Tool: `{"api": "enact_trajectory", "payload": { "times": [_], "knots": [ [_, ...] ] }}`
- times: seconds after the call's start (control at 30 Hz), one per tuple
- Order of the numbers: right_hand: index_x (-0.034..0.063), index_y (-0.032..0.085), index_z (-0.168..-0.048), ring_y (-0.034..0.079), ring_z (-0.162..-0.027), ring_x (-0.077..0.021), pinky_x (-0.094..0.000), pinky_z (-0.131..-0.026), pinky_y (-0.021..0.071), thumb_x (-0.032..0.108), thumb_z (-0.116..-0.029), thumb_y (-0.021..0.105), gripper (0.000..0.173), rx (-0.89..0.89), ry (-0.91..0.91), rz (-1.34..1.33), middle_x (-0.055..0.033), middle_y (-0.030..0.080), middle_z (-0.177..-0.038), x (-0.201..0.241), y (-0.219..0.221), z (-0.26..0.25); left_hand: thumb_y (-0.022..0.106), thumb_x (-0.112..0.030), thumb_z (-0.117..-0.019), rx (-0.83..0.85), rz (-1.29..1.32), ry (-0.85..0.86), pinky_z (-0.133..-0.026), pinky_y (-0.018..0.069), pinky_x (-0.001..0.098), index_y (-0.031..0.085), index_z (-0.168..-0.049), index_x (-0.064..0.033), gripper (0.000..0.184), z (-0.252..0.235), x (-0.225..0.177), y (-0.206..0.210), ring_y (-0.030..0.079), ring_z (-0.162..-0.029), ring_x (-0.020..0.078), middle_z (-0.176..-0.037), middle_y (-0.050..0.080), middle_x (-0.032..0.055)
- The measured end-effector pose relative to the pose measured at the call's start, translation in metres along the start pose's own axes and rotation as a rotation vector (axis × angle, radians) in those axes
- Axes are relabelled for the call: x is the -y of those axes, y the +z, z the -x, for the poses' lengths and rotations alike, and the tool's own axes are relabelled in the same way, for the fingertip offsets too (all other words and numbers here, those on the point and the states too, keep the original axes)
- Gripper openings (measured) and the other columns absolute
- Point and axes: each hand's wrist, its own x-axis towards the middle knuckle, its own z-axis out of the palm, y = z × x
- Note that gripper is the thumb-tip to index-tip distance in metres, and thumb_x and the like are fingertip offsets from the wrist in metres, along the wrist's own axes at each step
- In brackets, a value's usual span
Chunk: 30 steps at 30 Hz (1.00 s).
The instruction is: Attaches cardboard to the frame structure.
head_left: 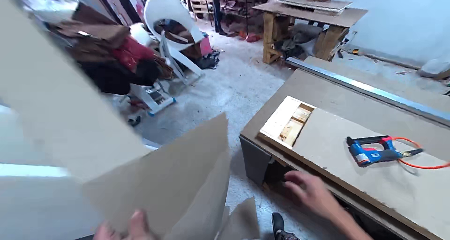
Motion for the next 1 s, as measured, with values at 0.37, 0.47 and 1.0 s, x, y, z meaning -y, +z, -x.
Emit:
{"api": "enact_trajectory", "payload": {
  "times": [0.37,0.47,1.0],
  "knots": [
    [0.0198,0.047,-0.154,0.053,-0.137,-0.0169,-0.0472,-0.116,0.0451,0.044,-0.0892,0.078,0.075,-0.092,-0.277,-0.081,-0.0033,0.057,-0.148,-0.043,-0.141,-0.213,0.053,-0.042,-0.103,0.004,-0.161,0.795,-0.066,0.0535,0.05,0.07,-0.104,-0.0009,0.045,-0.162,-0.218,0.173,0.069,-0.072,0.0271,-0.083,0.071,0.0184],
    [0.0087,0.073,-0.106,0.073,-0.08,-0.0084,-0.0336,-0.076,0.0636,0.021,-0.0954,0.072,0.016,-0.084,-0.3,-0.298,-0.0005,0.076,-0.089,-0.052,-0.179,-0.237,0.053,-0.044,-0.1035,0.074,-0.058,0.953,-0.069,0.0552,0.0533,0.07,-0.106,-0.0017,0.046,-0.202,-0.303,0.219,0.071,-0.077,0.0309,-0.087,0.073,0.0196],
    [0.0106,0.064,-0.122,0.068,-0.072,-0.0209,-0.041,-0.061,0.058,0.044,-0.1017,0.062,0.039,-0.854,0.988,-0.894,-0.01,0.071,-0.09,-0.087,-0.09,-0.225,0.052,-0.077,-0.091,1.215,0.291,1.371,-0.126,0.0257,0.0558,0.055,-0.148,-0.0161,0.083,-0.133,-0.181,0.471,0.033,-0.153,0.0209,-0.163,0.041,0.0013]
  ]
}}
